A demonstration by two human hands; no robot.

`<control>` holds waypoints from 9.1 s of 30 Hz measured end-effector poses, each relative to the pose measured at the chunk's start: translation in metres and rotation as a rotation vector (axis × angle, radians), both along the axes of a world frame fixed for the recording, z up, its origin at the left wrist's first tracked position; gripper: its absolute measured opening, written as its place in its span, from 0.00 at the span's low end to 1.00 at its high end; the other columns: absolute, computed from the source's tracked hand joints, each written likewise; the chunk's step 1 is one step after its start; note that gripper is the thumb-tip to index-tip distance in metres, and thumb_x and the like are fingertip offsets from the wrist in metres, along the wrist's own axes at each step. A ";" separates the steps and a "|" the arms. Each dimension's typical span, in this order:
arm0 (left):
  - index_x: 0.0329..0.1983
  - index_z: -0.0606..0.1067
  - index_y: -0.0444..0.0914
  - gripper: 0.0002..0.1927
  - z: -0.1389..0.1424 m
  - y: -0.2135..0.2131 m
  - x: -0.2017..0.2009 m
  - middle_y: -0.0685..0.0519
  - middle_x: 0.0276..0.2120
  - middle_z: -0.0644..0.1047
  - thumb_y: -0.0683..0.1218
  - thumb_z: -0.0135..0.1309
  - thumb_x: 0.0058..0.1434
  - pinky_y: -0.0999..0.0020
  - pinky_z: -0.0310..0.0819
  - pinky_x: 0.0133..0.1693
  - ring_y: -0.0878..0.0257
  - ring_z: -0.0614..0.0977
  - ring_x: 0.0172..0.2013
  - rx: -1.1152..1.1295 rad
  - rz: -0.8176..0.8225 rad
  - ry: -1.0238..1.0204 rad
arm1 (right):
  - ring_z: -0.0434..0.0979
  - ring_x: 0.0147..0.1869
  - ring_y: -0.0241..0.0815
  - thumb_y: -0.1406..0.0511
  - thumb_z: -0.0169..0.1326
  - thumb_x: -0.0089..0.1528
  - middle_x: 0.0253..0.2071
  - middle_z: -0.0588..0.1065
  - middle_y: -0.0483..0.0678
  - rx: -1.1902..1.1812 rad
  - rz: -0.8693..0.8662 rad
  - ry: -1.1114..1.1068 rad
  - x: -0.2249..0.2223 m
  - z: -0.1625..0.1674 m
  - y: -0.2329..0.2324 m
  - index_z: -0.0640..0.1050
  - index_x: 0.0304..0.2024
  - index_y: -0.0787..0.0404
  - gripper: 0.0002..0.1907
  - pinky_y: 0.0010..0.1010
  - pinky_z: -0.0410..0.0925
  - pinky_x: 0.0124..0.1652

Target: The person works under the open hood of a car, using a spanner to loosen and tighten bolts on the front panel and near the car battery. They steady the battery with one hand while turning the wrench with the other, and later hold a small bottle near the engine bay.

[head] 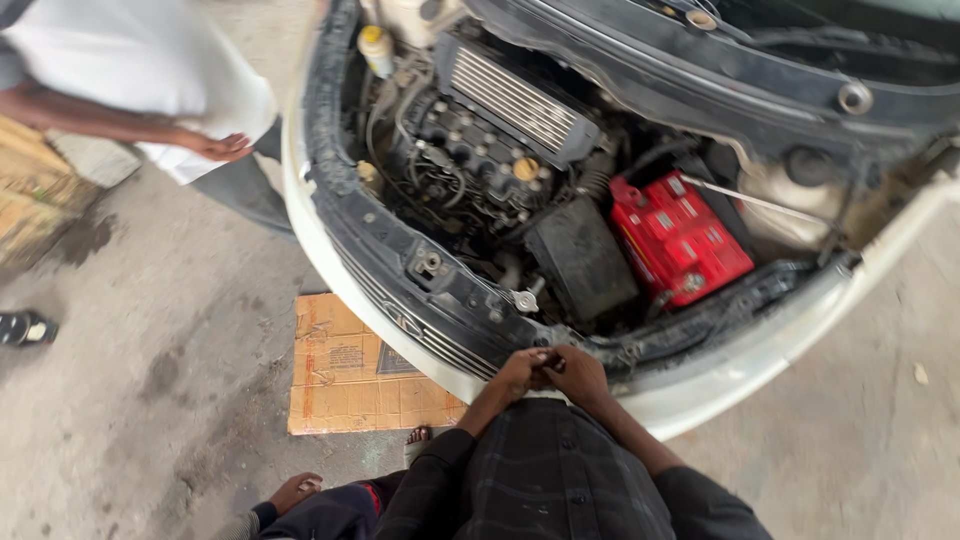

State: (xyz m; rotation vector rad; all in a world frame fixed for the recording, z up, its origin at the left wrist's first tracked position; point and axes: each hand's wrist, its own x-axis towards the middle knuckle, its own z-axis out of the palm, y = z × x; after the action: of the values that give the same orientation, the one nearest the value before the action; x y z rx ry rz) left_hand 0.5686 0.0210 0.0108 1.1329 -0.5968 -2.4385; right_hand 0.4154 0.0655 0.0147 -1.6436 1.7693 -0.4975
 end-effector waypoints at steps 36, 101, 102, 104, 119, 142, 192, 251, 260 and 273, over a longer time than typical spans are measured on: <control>0.63 0.71 0.32 0.19 -0.010 -0.011 0.003 0.41 0.55 0.79 0.43 0.38 0.74 0.57 0.83 0.48 0.52 0.84 0.53 0.047 -0.080 -0.083 | 0.82 0.44 0.61 0.69 0.54 0.61 0.43 0.77 0.58 0.047 -0.161 0.632 -0.084 0.022 -0.018 0.81 0.33 0.61 0.06 0.49 0.73 0.42; 0.44 0.75 0.43 0.20 0.025 -0.021 -0.154 0.50 0.45 0.81 0.57 0.63 0.53 0.50 0.69 0.52 0.50 0.80 0.52 -1.074 -0.770 -1.083 | 0.83 0.36 0.50 0.62 0.58 0.57 0.34 0.79 0.54 -0.002 0.279 0.732 -0.095 0.045 -0.035 0.83 0.33 0.59 0.08 0.40 0.75 0.32; 0.44 0.75 0.43 0.21 0.027 -0.022 -0.155 0.50 0.45 0.81 0.57 0.62 0.53 0.51 0.69 0.52 0.51 0.80 0.52 -1.053 -0.796 -1.087 | 0.83 0.37 0.51 0.61 0.59 0.56 0.34 0.79 0.56 0.042 0.290 0.699 -0.095 0.045 -0.035 0.83 0.34 0.59 0.09 0.40 0.75 0.33; 0.45 0.75 0.43 0.20 0.030 -0.023 -0.155 0.50 0.45 0.81 0.57 0.62 0.55 0.51 0.69 0.52 0.50 0.80 0.53 -1.033 -0.800 -1.098 | 0.84 0.37 0.52 0.61 0.60 0.56 0.35 0.79 0.57 0.080 0.332 0.708 -0.095 0.045 -0.036 0.83 0.35 0.59 0.09 0.40 0.75 0.33; 0.45 0.77 0.44 0.31 0.026 -0.026 -0.152 0.52 0.45 0.82 0.63 0.72 0.43 0.52 0.69 0.53 0.52 0.80 0.53 -0.993 -0.807 -1.076 | 0.84 0.38 0.47 0.63 0.63 0.50 0.30 0.81 0.47 0.209 0.256 0.832 -0.091 0.047 -0.046 0.84 0.28 0.55 0.04 0.39 0.73 0.32; 0.46 0.76 0.44 0.22 0.018 -0.019 -0.150 0.52 0.45 0.81 0.56 0.67 0.52 0.49 0.67 0.54 0.52 0.79 0.52 -1.086 -0.764 -1.110 | 0.75 0.53 0.51 0.65 0.61 0.55 0.44 0.73 0.49 0.060 0.152 0.431 -0.096 0.068 -0.031 0.83 0.47 0.55 0.16 0.42 0.72 0.48; 0.49 0.75 0.44 0.23 -0.029 -0.001 -0.138 0.51 0.45 0.80 0.62 0.61 0.60 0.42 0.64 0.55 0.52 0.79 0.51 -1.352 -0.644 -1.013 | 0.78 0.54 0.46 0.66 0.58 0.59 0.46 0.73 0.48 0.105 0.528 0.819 -0.108 0.001 -0.026 0.80 0.31 0.58 0.03 0.38 0.76 0.44; 0.41 0.75 0.47 0.12 -0.005 -0.017 -0.140 0.54 0.38 0.81 0.49 0.59 0.54 0.52 0.63 0.48 0.54 0.79 0.45 -1.256 -0.475 -1.028 | 0.76 0.29 0.43 0.62 0.51 0.61 0.29 0.71 0.47 -0.232 0.388 1.011 -0.092 0.032 -0.038 0.72 0.35 0.55 0.05 0.36 0.69 0.24; 0.39 0.76 0.47 0.09 0.003 -0.023 -0.140 0.55 0.37 0.81 0.48 0.60 0.56 0.54 0.62 0.49 0.55 0.79 0.45 -1.164 -0.497 -1.062 | 0.78 0.38 0.52 0.64 0.55 0.55 0.34 0.73 0.51 -0.139 0.205 0.722 -0.082 0.052 -0.039 0.72 0.37 0.60 0.10 0.43 0.73 0.34; 0.37 0.76 0.45 0.35 0.022 -0.025 -0.134 0.55 0.38 0.81 0.70 0.73 0.35 0.58 0.62 0.51 0.58 0.78 0.48 -1.062 -0.623 -1.015 | 0.77 0.43 0.50 0.62 0.63 0.57 0.36 0.73 0.47 -0.159 0.013 0.423 -0.085 0.081 -0.031 0.79 0.34 0.58 0.08 0.40 0.71 0.40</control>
State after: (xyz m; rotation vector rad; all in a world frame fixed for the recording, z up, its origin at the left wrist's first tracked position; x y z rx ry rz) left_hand 0.4351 -0.0035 0.0331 1.6673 -2.4166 -1.1891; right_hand 0.3303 0.0345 0.0959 -1.9827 2.0599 -0.3040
